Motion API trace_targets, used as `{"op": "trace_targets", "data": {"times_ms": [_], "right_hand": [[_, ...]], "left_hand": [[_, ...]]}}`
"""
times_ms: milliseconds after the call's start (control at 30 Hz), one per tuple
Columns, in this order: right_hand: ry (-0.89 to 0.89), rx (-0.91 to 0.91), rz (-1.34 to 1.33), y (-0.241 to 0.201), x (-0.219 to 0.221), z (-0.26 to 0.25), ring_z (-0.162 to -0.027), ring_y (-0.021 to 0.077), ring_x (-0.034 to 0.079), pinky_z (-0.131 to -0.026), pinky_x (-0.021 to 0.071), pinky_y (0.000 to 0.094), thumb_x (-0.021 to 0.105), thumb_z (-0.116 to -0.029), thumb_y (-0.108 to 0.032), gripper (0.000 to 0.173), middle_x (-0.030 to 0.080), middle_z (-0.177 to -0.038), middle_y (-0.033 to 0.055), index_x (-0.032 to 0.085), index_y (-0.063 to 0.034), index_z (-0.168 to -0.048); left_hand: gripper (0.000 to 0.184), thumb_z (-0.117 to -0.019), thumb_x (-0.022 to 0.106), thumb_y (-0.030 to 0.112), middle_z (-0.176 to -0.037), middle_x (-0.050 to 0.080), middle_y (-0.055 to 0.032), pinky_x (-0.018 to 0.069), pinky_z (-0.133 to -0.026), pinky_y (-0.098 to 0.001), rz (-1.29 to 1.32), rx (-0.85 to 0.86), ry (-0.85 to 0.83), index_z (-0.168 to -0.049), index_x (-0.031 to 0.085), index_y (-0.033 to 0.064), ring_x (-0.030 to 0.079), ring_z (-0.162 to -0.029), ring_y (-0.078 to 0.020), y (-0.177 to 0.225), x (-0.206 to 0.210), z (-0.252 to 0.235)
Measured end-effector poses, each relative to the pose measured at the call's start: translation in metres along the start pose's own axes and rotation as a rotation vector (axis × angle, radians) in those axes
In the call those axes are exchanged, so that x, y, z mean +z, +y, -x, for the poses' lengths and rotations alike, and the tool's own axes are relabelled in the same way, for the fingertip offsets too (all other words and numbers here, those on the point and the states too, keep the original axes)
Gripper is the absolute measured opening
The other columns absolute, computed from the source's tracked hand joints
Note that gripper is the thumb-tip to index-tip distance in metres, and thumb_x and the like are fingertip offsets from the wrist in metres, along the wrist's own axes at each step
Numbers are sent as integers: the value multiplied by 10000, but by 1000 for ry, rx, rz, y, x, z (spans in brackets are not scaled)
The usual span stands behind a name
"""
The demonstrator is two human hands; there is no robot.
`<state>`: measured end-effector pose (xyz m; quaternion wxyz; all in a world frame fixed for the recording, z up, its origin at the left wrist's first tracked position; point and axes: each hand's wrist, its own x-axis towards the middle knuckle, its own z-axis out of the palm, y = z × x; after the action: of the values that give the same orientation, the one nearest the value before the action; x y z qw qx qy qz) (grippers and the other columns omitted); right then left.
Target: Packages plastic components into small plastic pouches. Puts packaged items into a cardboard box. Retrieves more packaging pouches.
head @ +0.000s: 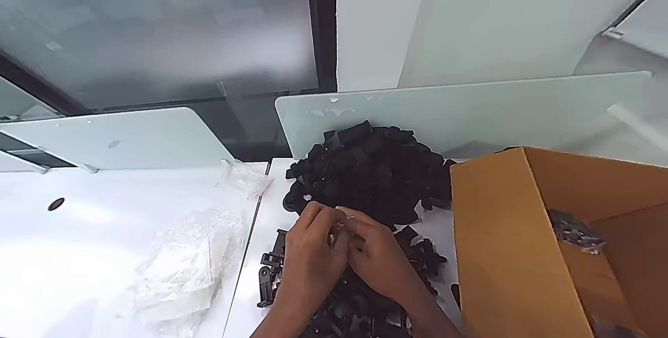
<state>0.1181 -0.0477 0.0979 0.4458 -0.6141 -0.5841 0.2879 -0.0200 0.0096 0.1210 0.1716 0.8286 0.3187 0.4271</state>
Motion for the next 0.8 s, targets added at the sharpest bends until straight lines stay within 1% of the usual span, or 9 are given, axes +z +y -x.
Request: {"op": "trace_targets", "data": {"times_ms": [100, 267, 400, 433, 500, 567, 633, 700, 800], "right_hand": [[-29, 18, -261, 15, 4, -4, -909, 31, 675, -803, 576, 207, 670, -952, -260, 281, 711, -1040, 8, 712, -67, -1151], [156, -66, -541, 35, 21, -6, -1041, 131, 713, -891, 617, 270, 737, -877, -27, 349, 720, -1200, 101, 714, 12, -1223], [265, 20, -1002, 39, 27, -8, -968, 153, 717, -866, 613, 323, 642, -867, 105, 272, 742, -1085, 108, 742, 7, -1099], [266, 65, -1163, 39, 29, -8, -959, 160, 720, -872, 612, 343, 620, -877, 93, 261, 743, -1064, 103, 747, -20, -1076], [253, 166, -1422, 36, 31, -5, -957, 191, 736, -889, 618, 372, 574, -886, 88, 278, 745, -1060, 119, 736, -41, -1071], [215, 234, -1586, 34, 34, -2, -970, 222, 747, -891, 623, 373, 540, -912, 81, 294, 742, -1094, 147, 716, -31, -1119], [160, 239, -1680, 35, 37, 3, -1015, 258, 743, -929, 611, 387, 584, -928, 52, 277, 728, -1149, 180, 702, -13, -1170], [103, 220, -1668, 38, 37, 8, -1048, 263, 734, -958, 599, 396, 684, -910, -2, 266, 722, -1171, 184, 715, -8, -1174], [77, 181, -1376, 42, 34, 11, -1048, 238, 722, -952, 600, 418, 785, -849, -43, 328, 721, -1171, 152, 727, -11, -1170]], "left_hand": [[93, -828, 692, 75, -877, 656, -24, 541, -627, -173, 35, -34, -11, -916, 721, 71, 622, -720, -41, 0, 4, 4], [154, -900, 740, 164, -910, 696, -18, 610, -688, -233, 257, -148, 149, -986, 705, 42, 675, -765, -70, -11, 7, 33], [150, -974, 641, 182, -698, 622, 30, 479, -481, -179, 491, -577, 314, -862, 647, 83, 562, -540, -35, -25, 9, 55], [225, -1027, 568, 238, -750, 655, -5, 490, -486, -199, 627, -712, 228, -940, 655, 49, 586, -563, -61, -30, 10, 57], [550, -1044, 505, 467, -1081, 712, -84, 599, -682, -300, 960, -812, 51, -1307, 559, -13, 709, -864, -161, -44, 15, 59], [896, -906, 610, 665, -1239, 662, -120, 605, -879, -406, 1300, -812, 74, -1463, 342, 17, 701, -1048, -239, -53, 27, 52], [916, -890, 607, 664, -1279, 652, -157, 597, -911, -432, 1475, -751, 178, -1504, 243, 91, 703, -1069, -283, -55, 34, 42], [823, -981, 552, 550, -1337, 632, -203, 584, -964, -475, 1545, -652, 228, -1584, 131, 180, 682, -1155, -362, -55, 34, 33], [543, -1110, 367, 361, -1248, 671, -180, 593, -946, -493, 1453, -669, 295, -1586, 189, 170, 694, -1124, -357, -50, 28, 24]]}}
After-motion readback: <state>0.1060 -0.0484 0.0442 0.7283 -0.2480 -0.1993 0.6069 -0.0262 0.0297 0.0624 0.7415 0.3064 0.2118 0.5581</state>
